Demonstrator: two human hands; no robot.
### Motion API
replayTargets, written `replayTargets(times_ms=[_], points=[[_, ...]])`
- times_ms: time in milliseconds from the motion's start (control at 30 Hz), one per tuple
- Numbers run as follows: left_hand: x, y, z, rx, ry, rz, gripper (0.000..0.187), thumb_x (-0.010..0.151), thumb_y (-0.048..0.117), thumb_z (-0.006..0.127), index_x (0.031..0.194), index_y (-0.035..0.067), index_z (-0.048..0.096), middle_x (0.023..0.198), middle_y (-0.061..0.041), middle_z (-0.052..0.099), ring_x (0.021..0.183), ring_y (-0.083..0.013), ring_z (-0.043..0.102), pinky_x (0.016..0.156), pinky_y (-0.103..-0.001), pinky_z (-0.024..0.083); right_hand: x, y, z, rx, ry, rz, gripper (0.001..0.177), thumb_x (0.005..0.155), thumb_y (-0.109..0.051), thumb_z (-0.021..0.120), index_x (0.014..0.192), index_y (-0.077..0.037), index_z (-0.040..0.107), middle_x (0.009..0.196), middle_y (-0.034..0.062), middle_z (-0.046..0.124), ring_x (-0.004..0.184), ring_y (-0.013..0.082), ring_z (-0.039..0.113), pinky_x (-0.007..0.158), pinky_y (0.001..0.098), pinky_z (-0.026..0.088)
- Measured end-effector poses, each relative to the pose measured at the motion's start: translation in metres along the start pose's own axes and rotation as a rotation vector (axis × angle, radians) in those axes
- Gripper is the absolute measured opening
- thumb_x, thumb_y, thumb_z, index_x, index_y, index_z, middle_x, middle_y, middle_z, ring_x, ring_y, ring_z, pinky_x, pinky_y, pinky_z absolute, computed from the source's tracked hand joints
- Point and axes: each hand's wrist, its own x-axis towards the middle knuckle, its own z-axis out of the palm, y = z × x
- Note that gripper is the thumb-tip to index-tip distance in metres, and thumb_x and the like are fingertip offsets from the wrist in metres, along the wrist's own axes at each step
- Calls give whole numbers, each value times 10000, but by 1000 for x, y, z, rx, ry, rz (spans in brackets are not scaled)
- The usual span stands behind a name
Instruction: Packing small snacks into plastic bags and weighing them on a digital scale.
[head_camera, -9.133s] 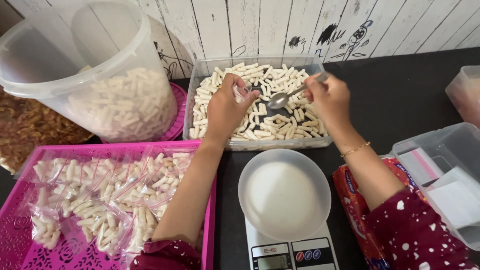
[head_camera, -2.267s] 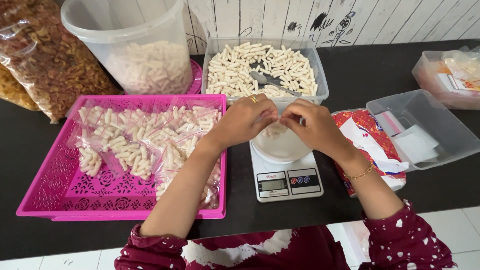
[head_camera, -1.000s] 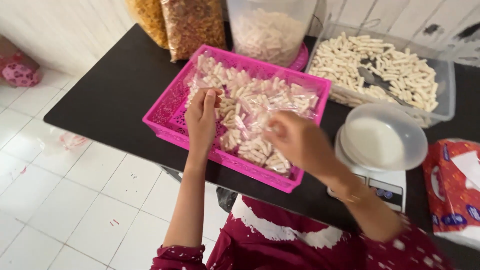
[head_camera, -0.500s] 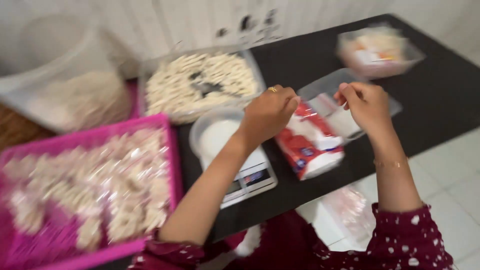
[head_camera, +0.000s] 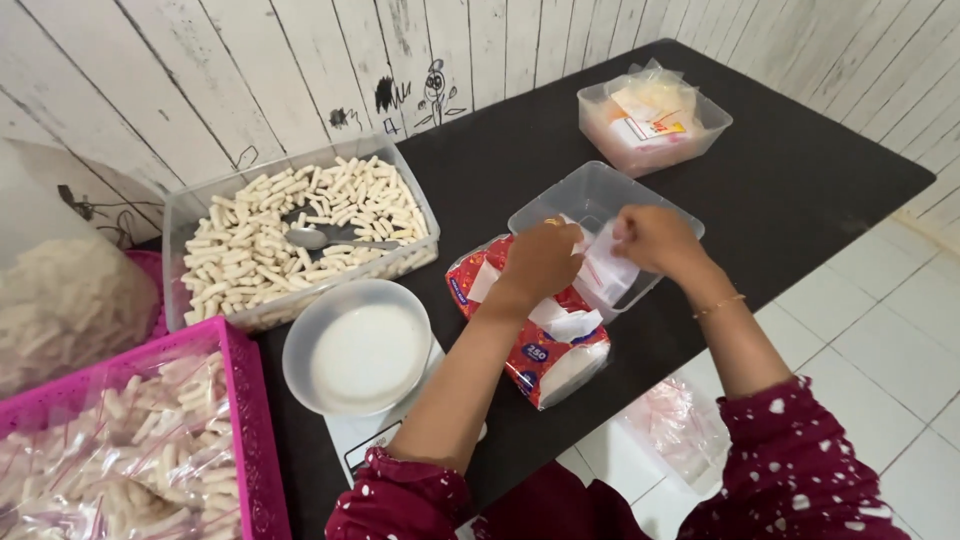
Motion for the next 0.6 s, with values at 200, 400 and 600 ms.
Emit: replayTargets(times_ms=[200,400,600], points=[[-2,8,-19,-101,4,-30,509,908,314,679,1341,66,579,1218,-197,658,1112,-358,681,953,-479,551,-19,2,-24,196,14,-90,274,998,-279,593,1125,-119,775,1154,168,732,1147,394,650,946,504,523],[12,5,-23,-270,508,16,93,847,289,662,932,322,675,708,129,719,703,-106,663,751,-219,545,-38,-15,-51,706,80,-88,256,1001,-172,608,1154,-4,726,1108,237,702,1040,338,675,856,420,571],[-20,17,-116,-983,34,-335,240,857,294,703,1064,172,706,1015,-64,739,937,-168,709,843,-305,591,-27,-26,-47,1045,228,-151,216,902,-74,707,1104,3,715,709,110,611,630,167,644,623,290,594]])
